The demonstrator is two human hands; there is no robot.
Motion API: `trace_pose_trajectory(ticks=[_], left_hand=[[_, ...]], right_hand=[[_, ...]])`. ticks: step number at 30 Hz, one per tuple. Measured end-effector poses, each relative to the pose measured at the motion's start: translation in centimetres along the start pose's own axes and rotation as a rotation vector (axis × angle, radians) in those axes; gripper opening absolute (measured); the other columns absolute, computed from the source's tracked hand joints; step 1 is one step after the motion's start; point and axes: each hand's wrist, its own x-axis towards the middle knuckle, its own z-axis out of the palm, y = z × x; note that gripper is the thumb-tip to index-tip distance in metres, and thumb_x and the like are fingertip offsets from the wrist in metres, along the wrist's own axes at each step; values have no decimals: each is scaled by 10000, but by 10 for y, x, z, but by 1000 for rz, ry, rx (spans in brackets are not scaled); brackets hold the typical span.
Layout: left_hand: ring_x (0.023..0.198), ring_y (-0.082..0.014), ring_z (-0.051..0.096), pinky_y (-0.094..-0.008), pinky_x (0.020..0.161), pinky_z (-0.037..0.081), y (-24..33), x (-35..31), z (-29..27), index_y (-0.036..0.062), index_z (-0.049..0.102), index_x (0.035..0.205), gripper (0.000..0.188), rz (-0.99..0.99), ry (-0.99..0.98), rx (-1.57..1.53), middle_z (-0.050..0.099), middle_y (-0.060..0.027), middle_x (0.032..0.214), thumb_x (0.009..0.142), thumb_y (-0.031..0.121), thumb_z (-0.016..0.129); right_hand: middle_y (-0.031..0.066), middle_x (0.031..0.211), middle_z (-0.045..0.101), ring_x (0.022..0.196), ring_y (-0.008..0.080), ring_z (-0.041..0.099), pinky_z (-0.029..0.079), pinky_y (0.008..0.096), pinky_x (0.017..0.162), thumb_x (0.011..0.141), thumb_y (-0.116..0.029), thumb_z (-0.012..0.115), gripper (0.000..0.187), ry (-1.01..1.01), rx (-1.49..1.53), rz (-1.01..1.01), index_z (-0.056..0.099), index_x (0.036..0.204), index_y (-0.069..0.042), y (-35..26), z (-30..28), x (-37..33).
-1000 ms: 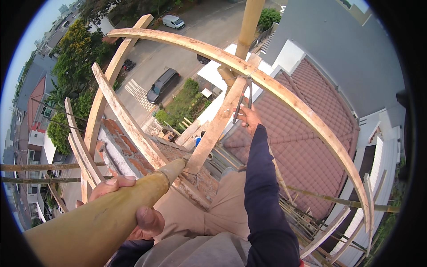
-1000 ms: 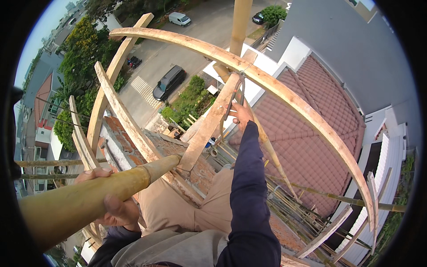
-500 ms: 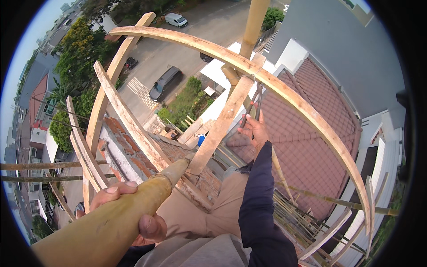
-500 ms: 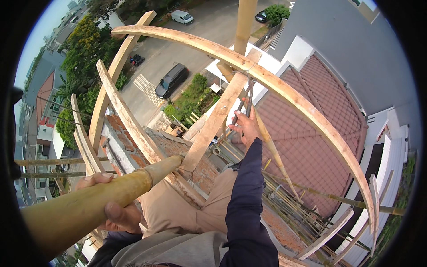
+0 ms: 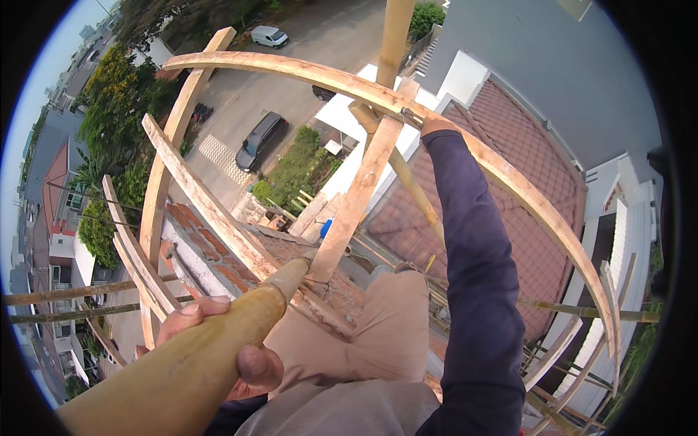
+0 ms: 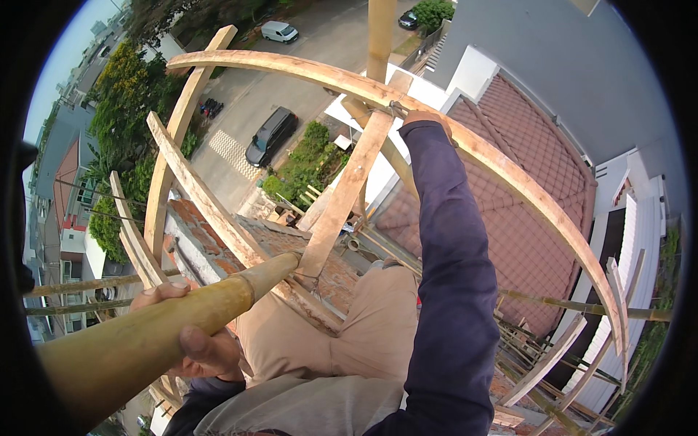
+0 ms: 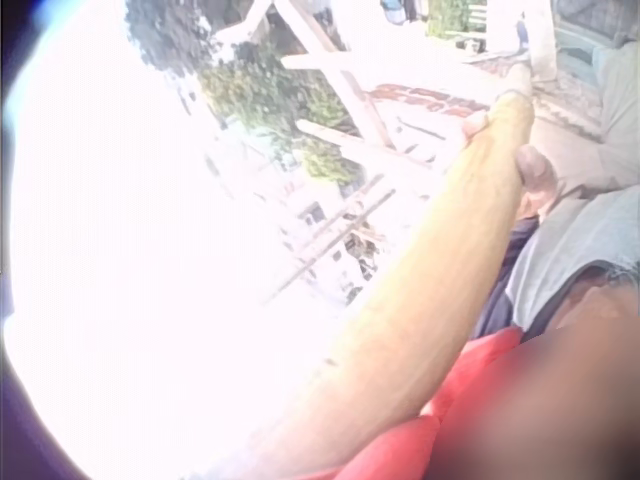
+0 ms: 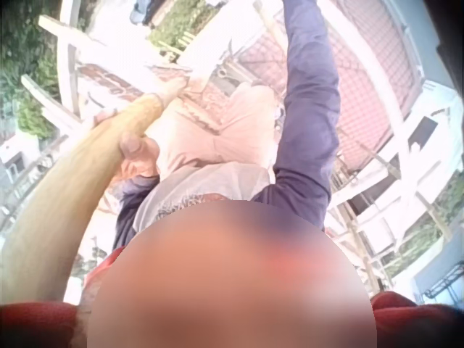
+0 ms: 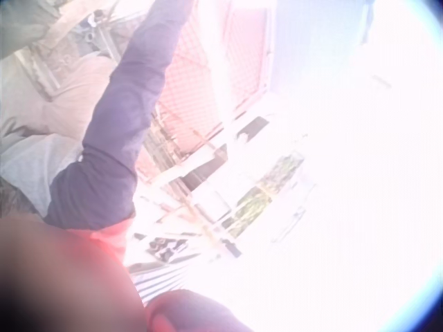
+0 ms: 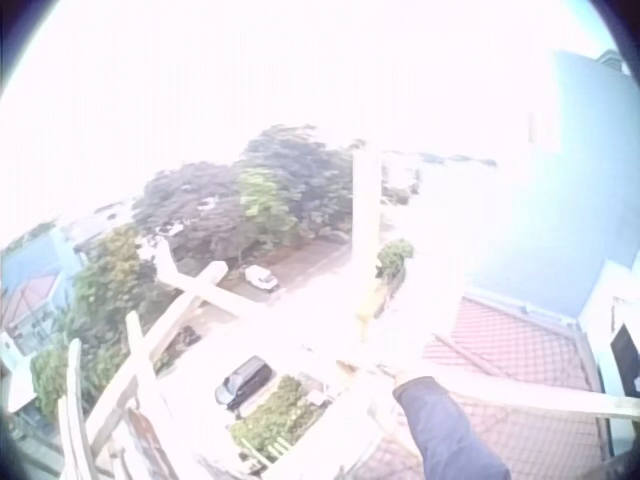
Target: The person secures bamboo poles to a wooden frame using wire and pliers, then hammers nails into the frame. The person moves along the scaffolding and walks onto the roof, carrying tools.
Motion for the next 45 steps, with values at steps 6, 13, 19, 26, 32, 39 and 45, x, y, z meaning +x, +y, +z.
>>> trace_pose_trajectory(ticks=[6,13,19,26,32,39,45], left_hand=[[872,-205,519,-295,684,468,-2,-4,9,-58,371,1241,719,-52,107,-99,448,-145,1105,892,534,584],[831,-200,529,-286,661,466,-5,-1,2,-63,382,1238,722,-10,71,-41,471,-143,1064,894,539,587],[821,-204,531,-287,643,463,1,-1,11,-53,357,1226,750,-35,142,-88,472,-148,1053,891,582,575],[813,-215,535,-323,666,450,8,1,11,-13,298,1256,735,-54,203,110,474,-163,1042,899,583,539],[819,-216,537,-326,670,445,13,6,23,-10,328,1225,690,-63,252,-107,481,-166,1046,901,553,561],[845,-212,535,-321,687,467,13,7,12,-18,389,1187,717,-109,53,-40,478,-135,1038,880,600,585],[874,-211,527,-332,764,457,8,-3,6,-24,389,1183,750,-192,87,-104,477,-113,1042,864,623,596]], right_hand=[[126,1300,619,1218,320,581,490,502,933,923,-211,506,406,-112,-60,21,609,1306,-123,-27,-29,-30],[95,1301,625,1212,309,587,496,476,926,932,-233,517,388,-221,-74,63,629,1283,-111,-47,-58,-54],[67,1297,630,1193,255,606,523,409,892,937,-257,526,368,-60,14,58,647,1259,-127,-19,5,-37],[138,1232,653,1138,290,631,526,404,901,882,-183,547,335,5,173,74,681,1169,-72,37,56,-10],[210,1084,685,1034,344,666,543,408,813,871,-177,552,353,-80,340,31,640,1146,28,0,78,-27],[126,857,661,779,175,667,387,258,407,951,-183,537,195,-534,2284,-89,549,1042,-11,-60,111,-43],[105,903,683,802,153,683,410,235,442,967,-331,570,286,-559,1863,-3,568,1051,-57,-28,109,-44]])
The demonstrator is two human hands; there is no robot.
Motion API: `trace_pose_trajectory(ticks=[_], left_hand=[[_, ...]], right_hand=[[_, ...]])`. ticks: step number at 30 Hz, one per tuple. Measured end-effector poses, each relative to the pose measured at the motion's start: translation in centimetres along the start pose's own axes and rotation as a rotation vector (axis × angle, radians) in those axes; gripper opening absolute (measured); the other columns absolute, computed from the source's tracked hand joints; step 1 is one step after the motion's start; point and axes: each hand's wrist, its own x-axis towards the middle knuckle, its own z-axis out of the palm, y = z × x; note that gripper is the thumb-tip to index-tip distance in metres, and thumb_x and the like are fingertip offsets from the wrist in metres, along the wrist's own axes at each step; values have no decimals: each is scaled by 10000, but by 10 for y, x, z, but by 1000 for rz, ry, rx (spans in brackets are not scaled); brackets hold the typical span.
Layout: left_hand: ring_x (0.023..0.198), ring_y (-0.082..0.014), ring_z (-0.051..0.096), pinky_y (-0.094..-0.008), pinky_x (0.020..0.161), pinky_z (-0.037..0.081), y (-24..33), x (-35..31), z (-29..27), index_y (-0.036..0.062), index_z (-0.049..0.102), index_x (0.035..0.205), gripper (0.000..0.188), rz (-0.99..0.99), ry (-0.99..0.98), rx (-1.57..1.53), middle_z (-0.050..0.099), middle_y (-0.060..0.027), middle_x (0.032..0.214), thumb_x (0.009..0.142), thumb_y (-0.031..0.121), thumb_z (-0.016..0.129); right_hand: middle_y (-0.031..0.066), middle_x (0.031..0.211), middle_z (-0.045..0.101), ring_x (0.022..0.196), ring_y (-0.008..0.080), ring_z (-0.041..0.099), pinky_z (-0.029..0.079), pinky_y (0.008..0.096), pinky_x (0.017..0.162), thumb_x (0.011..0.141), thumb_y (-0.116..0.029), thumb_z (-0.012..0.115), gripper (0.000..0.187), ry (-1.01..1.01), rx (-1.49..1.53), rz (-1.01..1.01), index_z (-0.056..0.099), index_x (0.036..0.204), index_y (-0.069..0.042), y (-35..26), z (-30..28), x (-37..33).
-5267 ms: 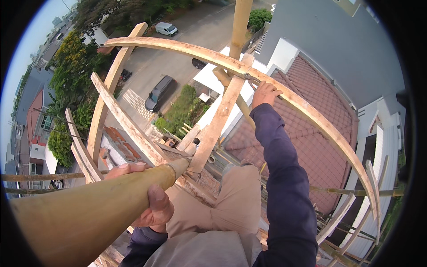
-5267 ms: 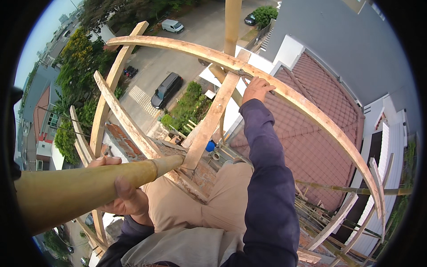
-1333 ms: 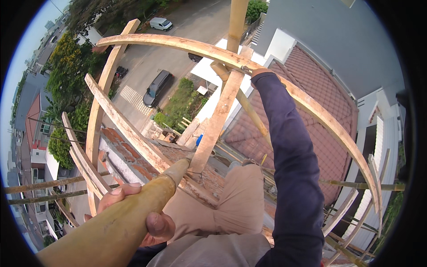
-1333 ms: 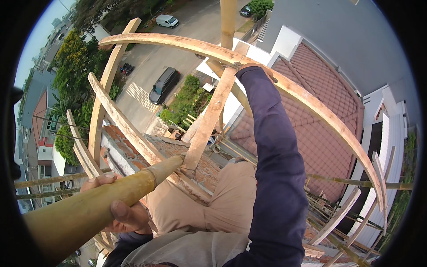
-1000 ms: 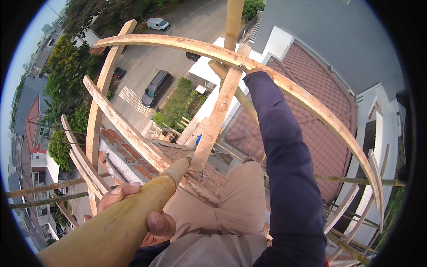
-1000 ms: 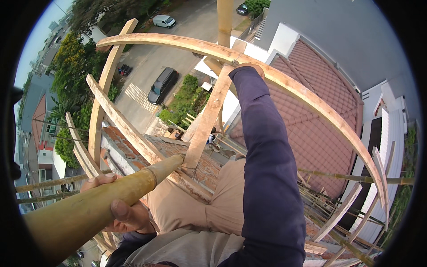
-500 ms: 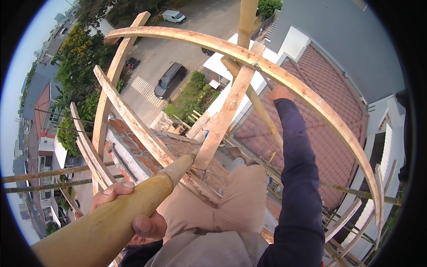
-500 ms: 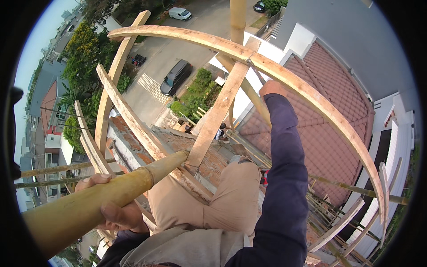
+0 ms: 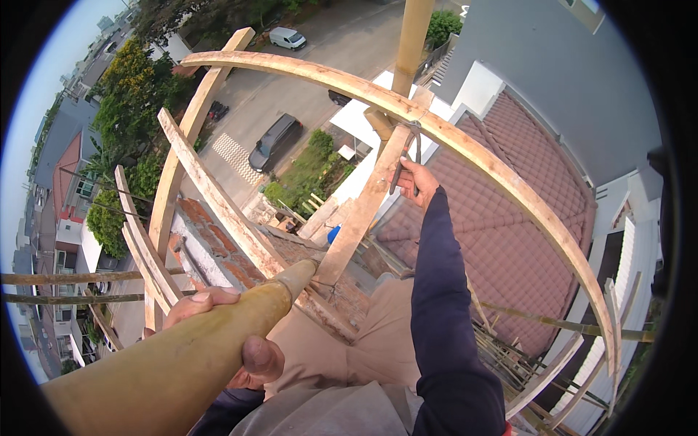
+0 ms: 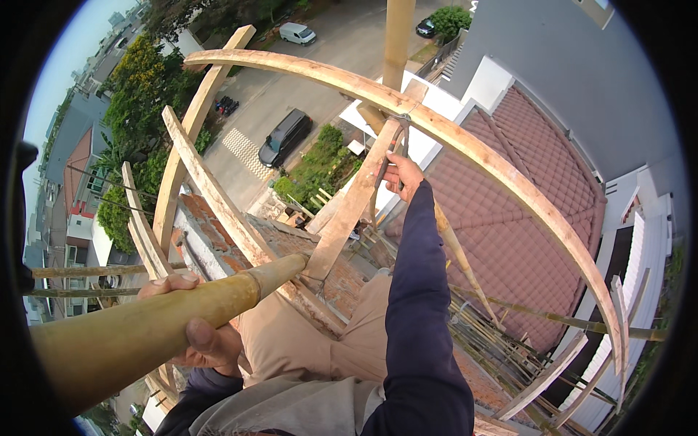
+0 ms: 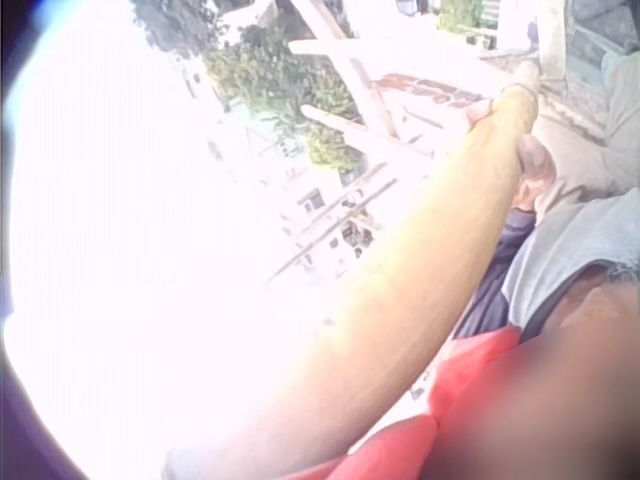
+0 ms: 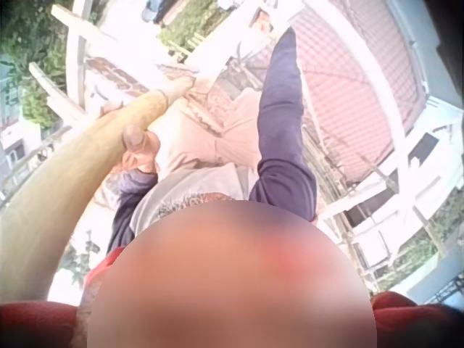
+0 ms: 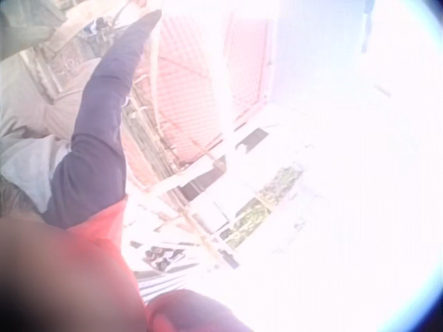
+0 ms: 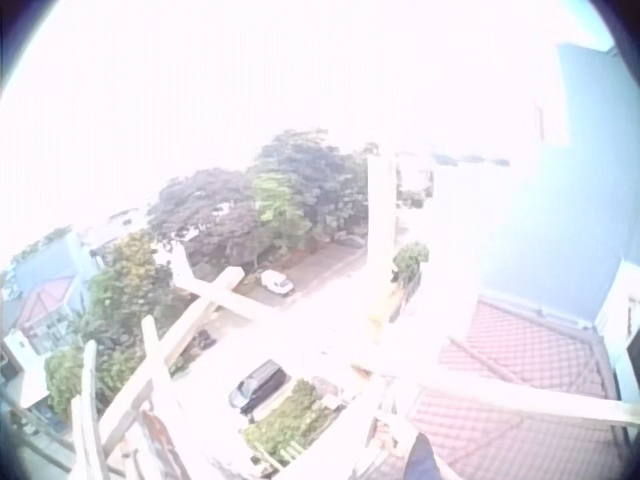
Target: The person secures bamboo poles to a wooden frame using wire and pliers, then hammers nails into the frame. The person moves along the scaffolding and walks onto the roof, carrying tools.
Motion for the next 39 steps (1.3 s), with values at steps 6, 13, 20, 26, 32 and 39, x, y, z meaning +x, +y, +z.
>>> trace_pose_trajectory(ticks=[6,13,20,26,32,39], left_hand=[[888,-220,530,-347,806,454,11,13,-7,-16,385,1195,739,68,-194,84,436,-112,1109,859,597,626],[924,-227,523,-365,812,462,7,13,-11,16,374,1221,705,169,-276,153,417,-107,1117,869,575,620],[913,-234,518,-380,821,450,-9,-10,5,22,161,1447,868,94,127,-19,420,-135,1193,894,552,569],[894,-235,519,-385,831,435,-7,-3,11,51,100,1496,874,151,189,-48,424,-153,1214,903,510,550],[883,-229,532,-368,830,441,-7,-2,18,17,164,1444,791,170,224,-103,433,-155,1191,912,479,525],[846,-212,586,-330,824,469,-7,4,1,-66,329,1305,650,291,8,108,490,-167,1091,930,444,475]], right_hand=[[116,977,680,826,159,682,363,214,424,976,-390,545,329,72,-203,83,576,1048,-71,-20,-15,-7],[121,933,683,792,148,681,279,207,376,1005,-395,484,355,-6,-316,140,559,1035,-50,-37,-44,-10],[129,898,691,782,152,694,304,187,370,989,-386,527,357,-105,-449,152,598,1016,-38,-57,-87,-8],[102,885,666,772,157,673,346,190,376,980,-386,553,349,-226,-107,22,591,1022,-42,-4,-71,10],[101,962,662,838,198,668,380,244,407,1016,-321,494,304,-501,849,-317,574,1086,-35,51,23,36],[99,1076,665,1017,210,652,555,363,723,982,-443,527,469,-90,150,-87,553,1233,-47,39,11,20]])
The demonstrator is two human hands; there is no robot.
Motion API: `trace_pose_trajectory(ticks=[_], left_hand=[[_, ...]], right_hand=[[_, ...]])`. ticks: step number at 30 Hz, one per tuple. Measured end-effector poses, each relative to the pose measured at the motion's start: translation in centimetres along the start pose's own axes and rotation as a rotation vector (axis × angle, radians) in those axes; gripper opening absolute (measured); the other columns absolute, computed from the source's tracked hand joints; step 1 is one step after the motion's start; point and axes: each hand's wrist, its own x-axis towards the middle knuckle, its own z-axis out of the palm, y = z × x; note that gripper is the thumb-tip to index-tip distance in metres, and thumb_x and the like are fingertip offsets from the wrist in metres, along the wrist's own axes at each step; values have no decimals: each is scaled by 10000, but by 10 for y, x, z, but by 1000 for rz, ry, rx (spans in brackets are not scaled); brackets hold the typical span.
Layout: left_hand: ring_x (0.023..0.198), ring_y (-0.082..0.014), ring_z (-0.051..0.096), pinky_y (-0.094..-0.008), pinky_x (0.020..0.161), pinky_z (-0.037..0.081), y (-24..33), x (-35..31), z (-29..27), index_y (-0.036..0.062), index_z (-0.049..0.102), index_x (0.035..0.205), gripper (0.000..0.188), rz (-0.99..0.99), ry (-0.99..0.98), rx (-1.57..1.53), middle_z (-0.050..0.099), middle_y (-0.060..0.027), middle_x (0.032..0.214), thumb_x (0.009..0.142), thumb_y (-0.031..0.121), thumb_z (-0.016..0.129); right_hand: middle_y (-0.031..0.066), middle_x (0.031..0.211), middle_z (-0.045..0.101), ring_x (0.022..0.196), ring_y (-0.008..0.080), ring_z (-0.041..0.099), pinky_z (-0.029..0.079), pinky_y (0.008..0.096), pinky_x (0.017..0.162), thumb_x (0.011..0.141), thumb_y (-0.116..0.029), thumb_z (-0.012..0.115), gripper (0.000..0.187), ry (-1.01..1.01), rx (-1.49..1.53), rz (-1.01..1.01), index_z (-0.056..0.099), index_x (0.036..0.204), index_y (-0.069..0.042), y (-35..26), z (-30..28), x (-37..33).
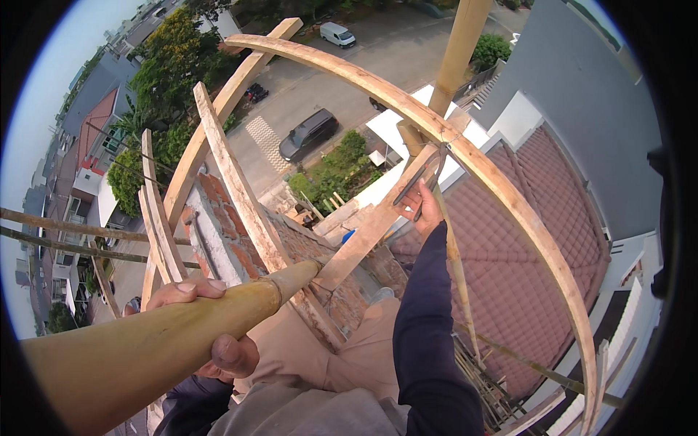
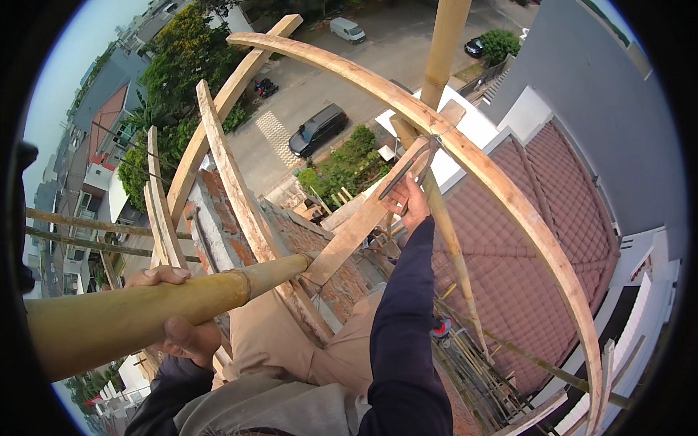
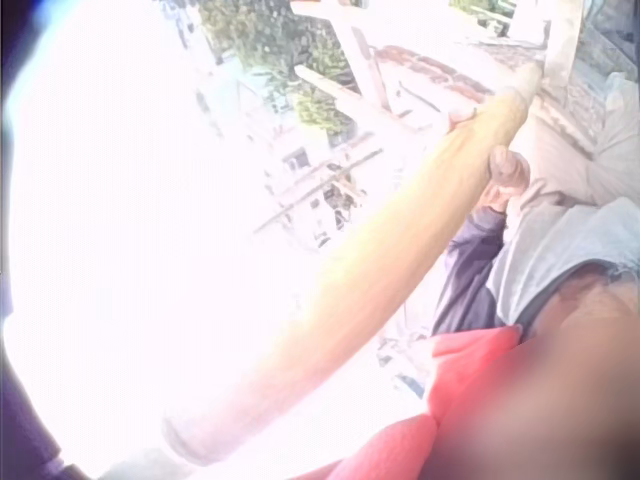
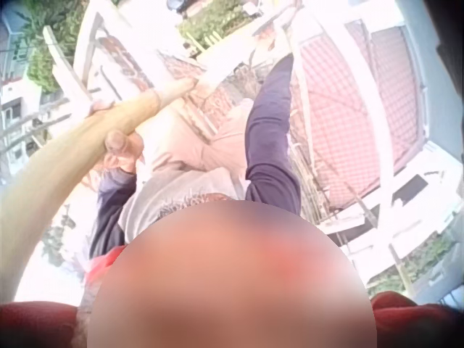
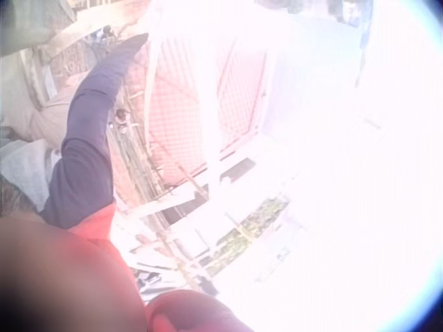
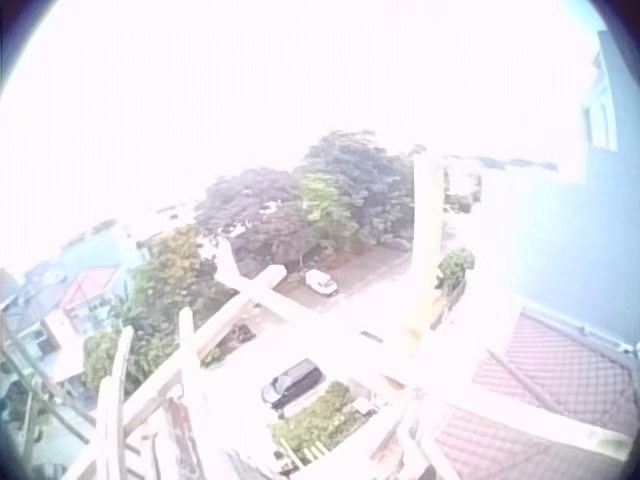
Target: The person secures bamboo poles to a wooden frame using wire and pliers, then hammers nails into the frame. The person moves along the scaffolding and walks onto the roof, carrying tools.
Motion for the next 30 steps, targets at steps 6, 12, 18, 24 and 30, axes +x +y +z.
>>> trace_pose_trajectory(ticks=[6,12,18,24,30], left_hand=[[847,-224,567,-344,719,502,5,0,6,-53,429,1185,619,-104,26,-199,464,-165,1089,901,476,583],[819,-231,584,-324,675,521,9,9,8,-56,438,1170,577,-79,14,-254,488,-175,1032,890,410,630],[805,-226,541,-343,702,475,7,2,10,-39,426,1167,625,-142,43,-179,479,-165,1027,908,509,576],[848,-230,537,-336,708,469,17,9,21,-64,399,1166,737,-192,134,-43,479,-168,1032,905,620,481],[801,-263,580,-375,694,494,20,14,34,-58,396,1183,604,-23,264,-236,549,-217,1034,903,418,641]], right_hand=[[148,979,672,840,195,657,549,363,661,982,-409,507,480,230,-402,95,534,1193,22,-44,2,-30],[-15,570,438,429,97,330,301,279,407,936,-260,568,254,276,-493,135,612,936,-10,-75,-15,-38],[-49,570,401,433,62,307,297,254,419,939,-249,579,155,516,-412,84,613,946,-98,-44,-3,-32],[-50,618,429,462,74,364,345,269,440,1000,-274,515,220,-110,465,120,564,949,-65,-19,52,16],[-16,610,416,445,118,375,311,298,394,1015,-321,466,220,316,231,67,517,934,-123,-12,11,8]])
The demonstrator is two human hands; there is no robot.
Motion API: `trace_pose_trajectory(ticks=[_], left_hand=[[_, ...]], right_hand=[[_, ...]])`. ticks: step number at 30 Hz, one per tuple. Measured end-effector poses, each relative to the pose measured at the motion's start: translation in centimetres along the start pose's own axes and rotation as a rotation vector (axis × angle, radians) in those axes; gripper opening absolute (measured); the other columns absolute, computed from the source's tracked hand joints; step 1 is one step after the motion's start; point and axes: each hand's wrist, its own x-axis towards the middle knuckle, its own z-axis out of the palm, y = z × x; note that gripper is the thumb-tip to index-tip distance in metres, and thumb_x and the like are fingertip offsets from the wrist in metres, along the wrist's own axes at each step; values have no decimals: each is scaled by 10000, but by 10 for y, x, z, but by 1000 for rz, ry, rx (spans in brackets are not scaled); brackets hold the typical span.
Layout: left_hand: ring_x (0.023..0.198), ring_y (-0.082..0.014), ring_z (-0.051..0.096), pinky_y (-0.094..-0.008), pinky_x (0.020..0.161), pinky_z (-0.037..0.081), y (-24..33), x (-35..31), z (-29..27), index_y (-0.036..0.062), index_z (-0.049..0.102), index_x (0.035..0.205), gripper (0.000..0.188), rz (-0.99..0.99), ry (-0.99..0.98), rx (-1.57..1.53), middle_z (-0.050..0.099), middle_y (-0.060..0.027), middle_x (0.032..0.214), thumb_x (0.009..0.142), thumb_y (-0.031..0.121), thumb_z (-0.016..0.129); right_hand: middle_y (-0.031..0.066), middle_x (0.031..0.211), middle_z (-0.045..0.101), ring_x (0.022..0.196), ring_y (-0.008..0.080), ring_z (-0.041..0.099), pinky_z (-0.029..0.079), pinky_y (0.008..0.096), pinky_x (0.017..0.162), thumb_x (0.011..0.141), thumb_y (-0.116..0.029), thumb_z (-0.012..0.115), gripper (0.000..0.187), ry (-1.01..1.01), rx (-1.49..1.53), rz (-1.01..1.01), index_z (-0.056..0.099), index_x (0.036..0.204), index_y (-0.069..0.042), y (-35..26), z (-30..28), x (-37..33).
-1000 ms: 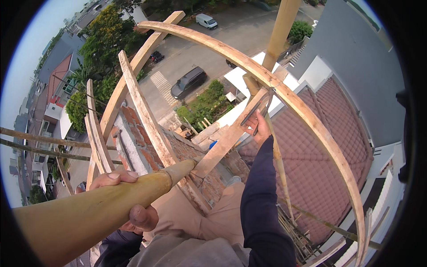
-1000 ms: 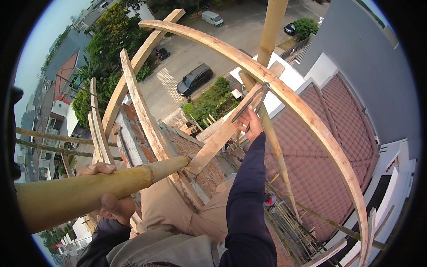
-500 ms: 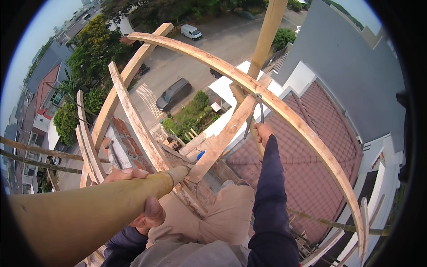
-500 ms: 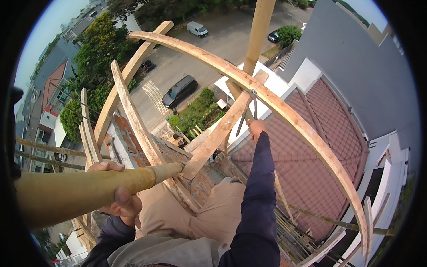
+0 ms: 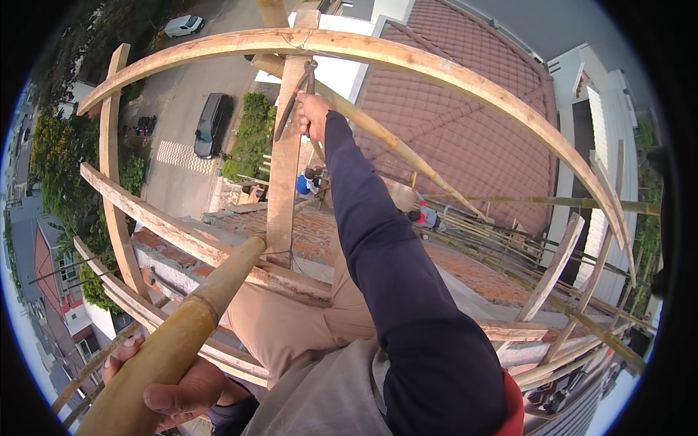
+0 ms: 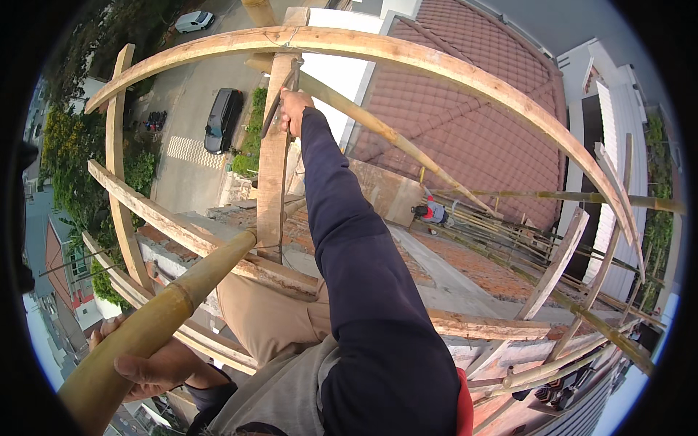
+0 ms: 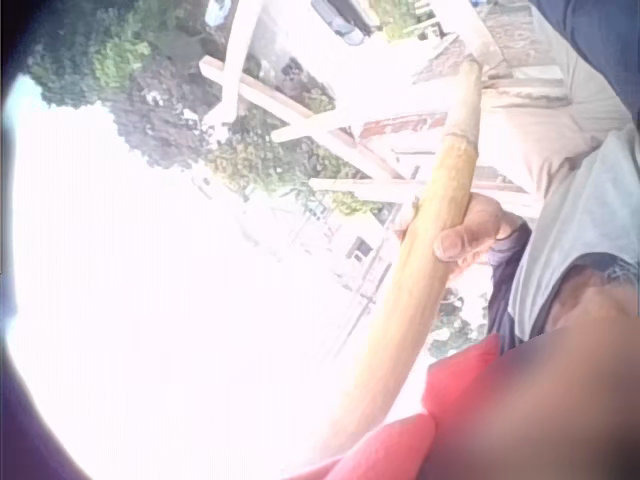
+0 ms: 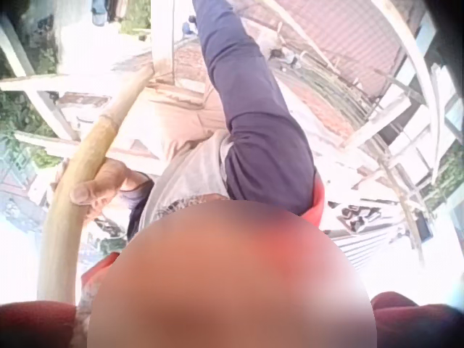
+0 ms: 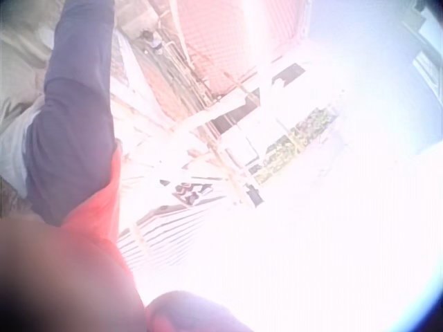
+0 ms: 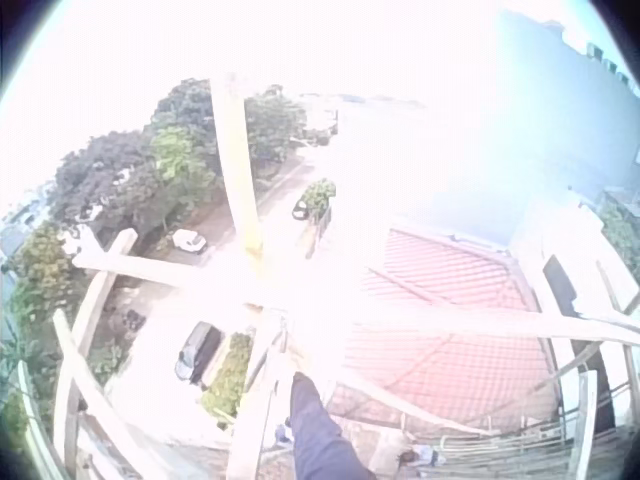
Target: The person secures bamboo poles to a wooden frame using wire and pliers, then hammers nails into the frame. The person moves along the scaffolding and walks onto the roof, carrying tools.
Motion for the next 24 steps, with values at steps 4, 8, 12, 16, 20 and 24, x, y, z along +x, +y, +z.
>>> trace_pose_trajectory(ticks=[4,8,12,16,20,24], left_hand=[[788,-283,608,-392,703,514,-1,-3,2,-116,401,1142,617,18,40,-8,574,-248,997,906,392,660],[801,-286,619,-390,708,524,0,0,4,-128,425,1136,622,56,13,15,582,-250,1010,911,408,647],[797,-250,580,-353,696,494,-3,0,-1,-39,403,1214,616,-28,-7,-18,551,-196,1036,889,413,665],[817,-238,585,-365,719,502,-5,-4,-10,-53,396,1234,628,-144,-35,-165,562,-191,1058,864,347,708],[826,-215,587,-359,759,513,-3,-5,-14,-50,392,1263,592,-221,-90,-247,571,-172,1063,844,216,715],[842,-200,602,-333,779,518,-8,-5,-17,-14,544,1081,364,-219,-154,-344,608,-139,971,807,123,741]], right_hand=[[-93,553,364,398,40,309,257,230,370,992,-441,523,307,-543,519,161,526,914,-145,40,-12,-40],[-100,535,363,372,24,320,268,218,346,975,-432,567,325,-578,334,155,546,1017,-111,85,-10,-87],[-87,560,377,375,31,325,277,228,342,979,-389,568,314,-523,32,125,563,1089,-95,104,-17,-139],[-52,619,412,430,55,391,353,234,399,934,-314,645,370,-414,-167,29,574,1158,-27,91,-11,-191],[-66,625,448,472,29,394,341,217,432,935,-270,643,345,-412,-536,-319,629,1187,-36,49,19,-235],[-57,602,443,436,19,367,298,208,393,939,-253,641,218,-322,-455,-450,578,1013,-58,12,56,-283]])
